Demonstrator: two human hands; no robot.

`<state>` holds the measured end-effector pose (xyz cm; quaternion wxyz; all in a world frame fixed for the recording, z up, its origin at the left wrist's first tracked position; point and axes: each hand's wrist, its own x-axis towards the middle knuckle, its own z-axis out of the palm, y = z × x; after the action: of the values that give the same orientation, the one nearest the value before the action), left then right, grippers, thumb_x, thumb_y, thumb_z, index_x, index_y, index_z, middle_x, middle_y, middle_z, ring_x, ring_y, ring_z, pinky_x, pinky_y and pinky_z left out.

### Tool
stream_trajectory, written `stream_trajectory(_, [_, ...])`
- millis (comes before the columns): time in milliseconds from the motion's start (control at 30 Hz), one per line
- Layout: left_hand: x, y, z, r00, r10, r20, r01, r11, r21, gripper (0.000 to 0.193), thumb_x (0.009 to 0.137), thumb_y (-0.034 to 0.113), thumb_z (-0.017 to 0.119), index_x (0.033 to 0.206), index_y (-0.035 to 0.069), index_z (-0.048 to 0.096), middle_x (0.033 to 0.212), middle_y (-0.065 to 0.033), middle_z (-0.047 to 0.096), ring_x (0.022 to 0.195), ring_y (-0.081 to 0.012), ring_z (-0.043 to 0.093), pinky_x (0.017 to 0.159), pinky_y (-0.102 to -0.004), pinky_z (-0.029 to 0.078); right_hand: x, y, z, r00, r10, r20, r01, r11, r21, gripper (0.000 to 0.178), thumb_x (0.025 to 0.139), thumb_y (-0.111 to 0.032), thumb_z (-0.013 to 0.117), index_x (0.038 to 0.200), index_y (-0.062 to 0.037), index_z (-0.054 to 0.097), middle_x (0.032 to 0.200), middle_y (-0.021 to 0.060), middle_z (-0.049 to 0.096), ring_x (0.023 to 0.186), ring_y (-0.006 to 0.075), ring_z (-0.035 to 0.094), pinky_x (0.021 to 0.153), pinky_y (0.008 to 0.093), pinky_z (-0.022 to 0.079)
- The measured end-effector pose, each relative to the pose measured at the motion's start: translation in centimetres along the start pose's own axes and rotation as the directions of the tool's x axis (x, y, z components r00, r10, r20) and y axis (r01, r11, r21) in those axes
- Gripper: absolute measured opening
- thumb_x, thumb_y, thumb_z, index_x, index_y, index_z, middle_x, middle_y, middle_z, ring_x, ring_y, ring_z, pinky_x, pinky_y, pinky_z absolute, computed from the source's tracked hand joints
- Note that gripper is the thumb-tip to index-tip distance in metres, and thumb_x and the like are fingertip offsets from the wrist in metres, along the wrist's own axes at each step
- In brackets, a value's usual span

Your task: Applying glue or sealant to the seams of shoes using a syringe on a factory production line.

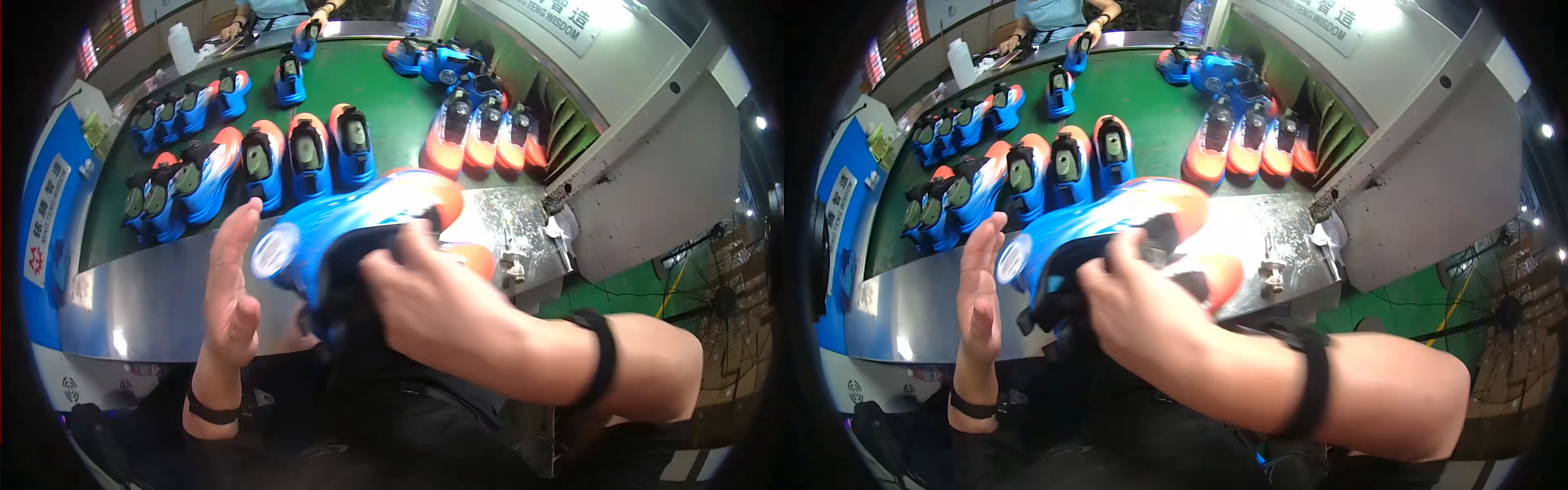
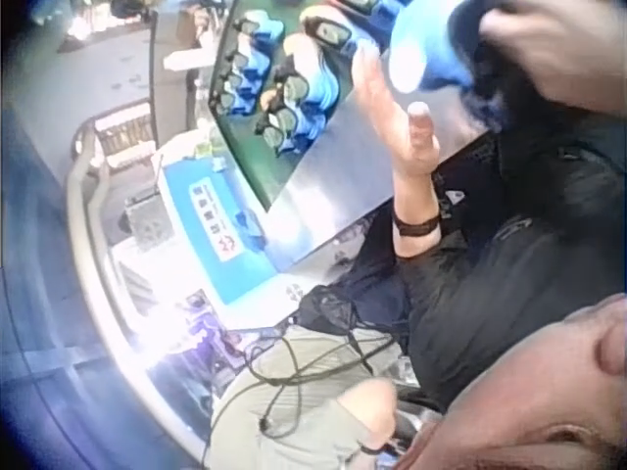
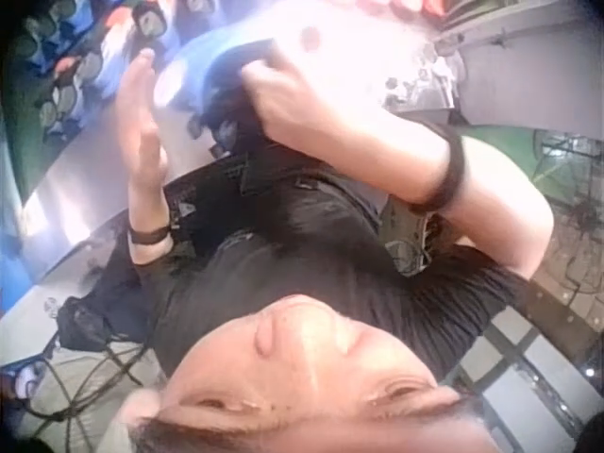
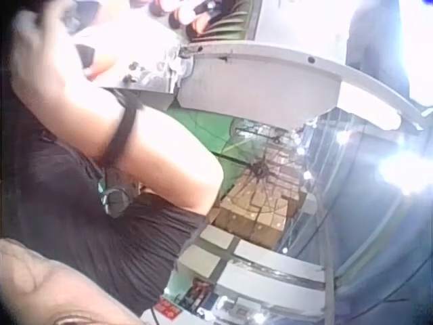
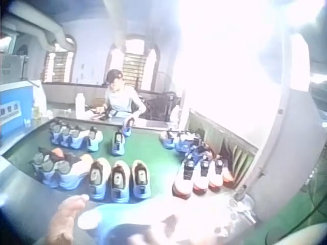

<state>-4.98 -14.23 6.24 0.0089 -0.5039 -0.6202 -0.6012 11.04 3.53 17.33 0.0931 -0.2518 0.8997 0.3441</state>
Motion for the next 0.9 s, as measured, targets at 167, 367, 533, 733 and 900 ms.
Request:
stream_trajectory(167, [-2.3, -3.3, -1.6, 0.948, -0.269, 0.172, 0.259, 0.963, 0.078, 0.061, 0.093, 0.045, 0.04, 0.125, -0.007, 0.051, 0.136, -0.0222, 0.046, 0.128, -0.0323, 0.043, 0.106, -0.0372, 0.031, 7.0, -2.0, 7.6, 0.891, -0.053, -0.452, 0.029, 0.998, -0.059, 0.029, 0.082, -0.03, 0.057, 0.104, -0.018, 0.071, 0.115, 0.0003, 0.062, 0.127, 0.0238, 0.04, 0.101, 0.0481, 0.035])
stream_trajectory(367, [-5.3, -4.5, -2.3, 0.812, -0.573, 0.109, 0.576, 0.758, -0.306, 0.061, 0.079, 0.018, 0.051, 0.135, -0.001, 0.037, 0.139, -0.0172, 0.044, 0.125, -0.0295, 0.045, 0.106, -0.0372, 0.032, -2.2, -2.0, 9.7, 0.741, 0.417, -0.526, -0.159, 0.87, 0.466, 0.047, 0.08, -0.022, 0.059, 0.127, -0.0254, 0.052, 0.134, -0.0002, 0.045, 0.124, 0.0245, 0.041, 0.098, 0.044, 0.038])
stream_trajectory(533, [-1.6, -1.5, -2.0, 0.744, -0.664, 0.073, 0.667, 0.744, -0.04, 0.088, 0.072, 0.029, 0.069, 0.145, 0.004, 0.026, 0.142, -0.0171, 0.039, 0.126, -0.0267, 0.043, 0.108, -0.0371, 0.031, -12.9, -1.4, 19.7, 0.618, 0.765, -0.179, -0.412, 0.51, 0.755, 0.05, 0.064, -0.01, 0.075, 0.112, -0.0065, 0.062, 0.105, 0.0129, 0.052, 0.093, 0.029, 0.051, 0.081, 0.0373, 0.045])
stream_trajectory(733, [2.0, 1.4, 2.5, 0.721, -0.66, 0.211, 0.442, 0.672, 0.593, 0.107, 0.058, 0.024, 0.084, 0.146, 0.008, 0.025, 0.142, -0.0184, 0.036, 0.128, -0.0305, 0.042, 0.108, -0.038, 0.032, -15.2, -1.6, 26.5, 0.531, 0.845, -0.065, -0.436, 0.338, 0.834, 0.073, 0.056, -0.027, 0.084, 0.119, -0.0036, 0.057, 0.104, 0.0158, 0.052, 0.093, 0.0321, 0.051, 0.083, 0.0389, 0.045])
stream_trajectory(900, [3.6, 1.4, 5.7, 0.773, -0.602, 0.201, 0.23, 0.561, 0.795, 0.101, 0.053, 0.023, 0.087, 0.136, 0.008, 0.031, 0.126, -0.0179, 0.044, 0.115, -0.035, 0.051, 0.099, -0.0403, 0.042, -14.5, -1.0, 28.4, 0.635, 0.772, -0.011, -0.366, 0.314, 0.876, 0.078, 0.053, -0.038, 0.085, 0.118, -0.0049, 0.057, 0.099, 0.0139, 0.053, 0.09, 0.0308, 0.052, 0.081, 0.0401, 0.044])
